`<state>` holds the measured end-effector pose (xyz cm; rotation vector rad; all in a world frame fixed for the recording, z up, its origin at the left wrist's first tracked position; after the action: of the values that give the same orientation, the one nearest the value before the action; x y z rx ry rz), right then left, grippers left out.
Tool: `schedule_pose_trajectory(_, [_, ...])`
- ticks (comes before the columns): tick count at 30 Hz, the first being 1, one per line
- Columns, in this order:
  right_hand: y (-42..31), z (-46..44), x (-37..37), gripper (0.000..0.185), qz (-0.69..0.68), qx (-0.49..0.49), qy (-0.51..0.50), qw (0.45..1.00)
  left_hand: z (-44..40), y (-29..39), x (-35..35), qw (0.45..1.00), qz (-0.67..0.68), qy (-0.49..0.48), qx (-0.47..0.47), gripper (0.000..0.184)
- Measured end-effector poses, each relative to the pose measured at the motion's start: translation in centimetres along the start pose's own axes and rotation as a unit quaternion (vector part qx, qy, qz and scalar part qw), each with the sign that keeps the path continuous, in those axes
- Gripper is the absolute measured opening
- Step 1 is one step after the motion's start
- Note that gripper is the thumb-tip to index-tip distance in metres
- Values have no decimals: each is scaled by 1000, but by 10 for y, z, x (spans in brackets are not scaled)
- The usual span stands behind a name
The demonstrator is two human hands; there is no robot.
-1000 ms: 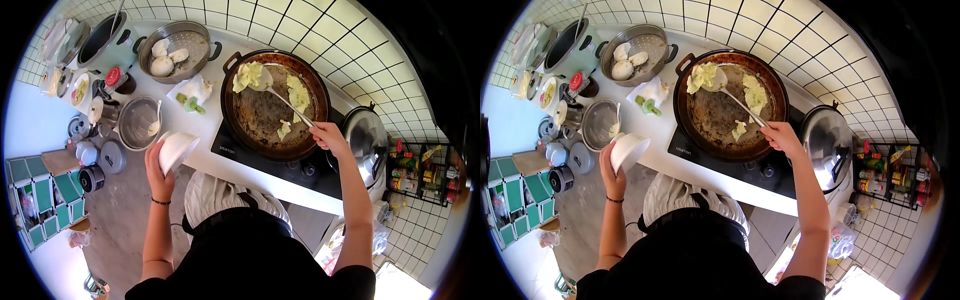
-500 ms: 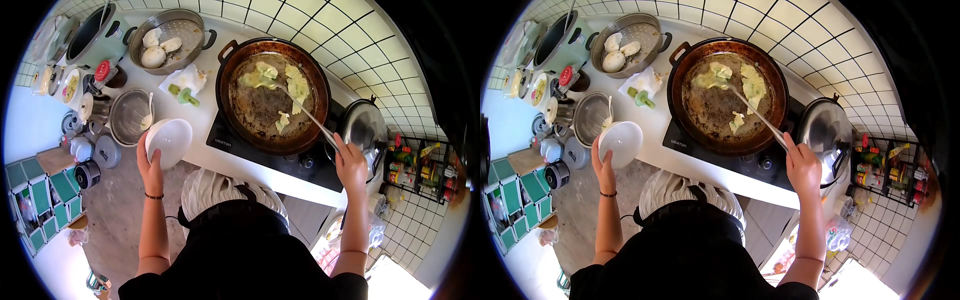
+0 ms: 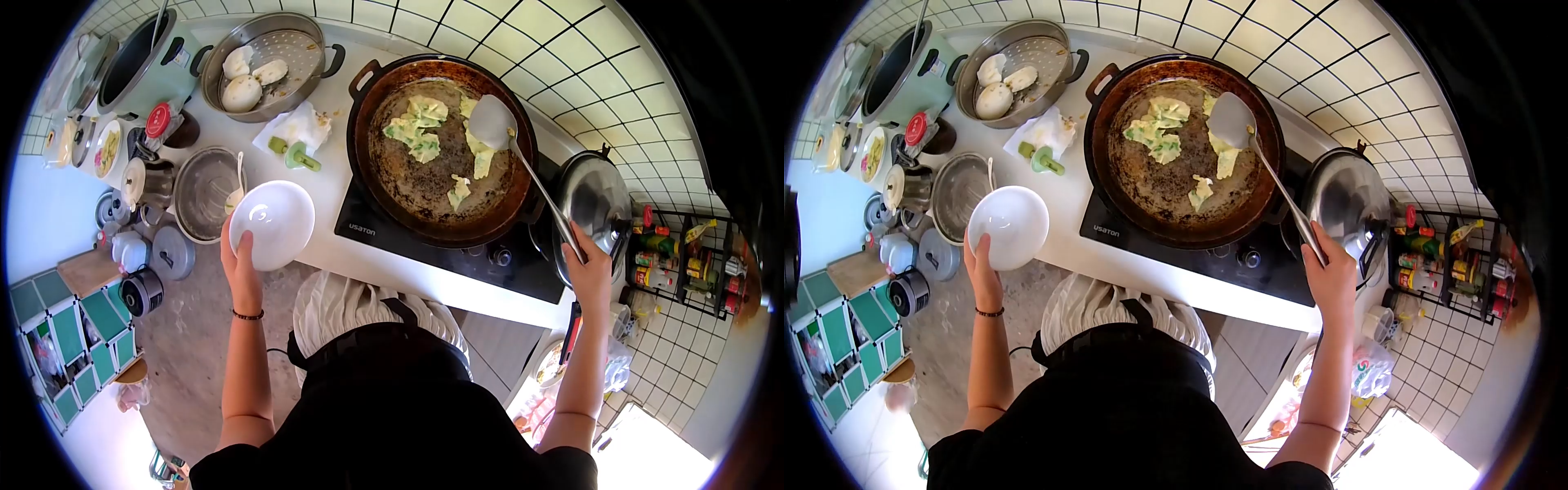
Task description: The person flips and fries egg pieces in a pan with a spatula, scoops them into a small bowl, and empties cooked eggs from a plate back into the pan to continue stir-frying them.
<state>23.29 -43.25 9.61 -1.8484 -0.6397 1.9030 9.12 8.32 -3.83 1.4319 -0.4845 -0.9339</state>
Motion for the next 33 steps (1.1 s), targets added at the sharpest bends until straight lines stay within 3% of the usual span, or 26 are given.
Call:
schedule_pose_trajectory(7, [20, 5, -15, 35, -44, 102, -24, 994, -1, -9, 2, 993, 94, 0, -66, 48])
schedule_pose_trajectory(11, [30, 8, -31, 34, -1, 198, -59, 978, -1, -13, 5, 989, 124, -13, -85, 50])
schedule_pose_trajectory(15, [66, 1, -37, 31, -5, 129, -90, 988, -2, -13, 9, 989, 112, -35, -87, 50])
schedule_pose_trajectory(18, [64, -6, -37, 32, -55, 233, -138, 961, -2, -12, 13, 989, 115, -44, -83, 50])
schedule_pose_trajectory(22, [61, -15, -32, 17, -141, 365, -187, 901, 0, -10, 14, 988, 116, -48, -86, 50])
schedule_pose_trajectory(28, [42, -35, 1, 17, -296, 354, -166, 872, 2, -21, 9, 989, 116, -44, -83, 50])
schedule_pose_trajectory(33, [26, -57, -16, 16, -333, 358, -129, 863, 5, -23, 5, 989, 114, -46, -86, 51])
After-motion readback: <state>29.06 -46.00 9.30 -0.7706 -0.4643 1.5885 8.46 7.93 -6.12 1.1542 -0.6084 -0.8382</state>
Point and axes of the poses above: each hand's wrist, its own z-axis away from the middle knuckle, its own x-axis out of the palm, y = z × x, the point moved 7 cm from there along -z, towards the middle knuckle, and after that the axes turned 13 degrees about -z, right-handed, at the moved point
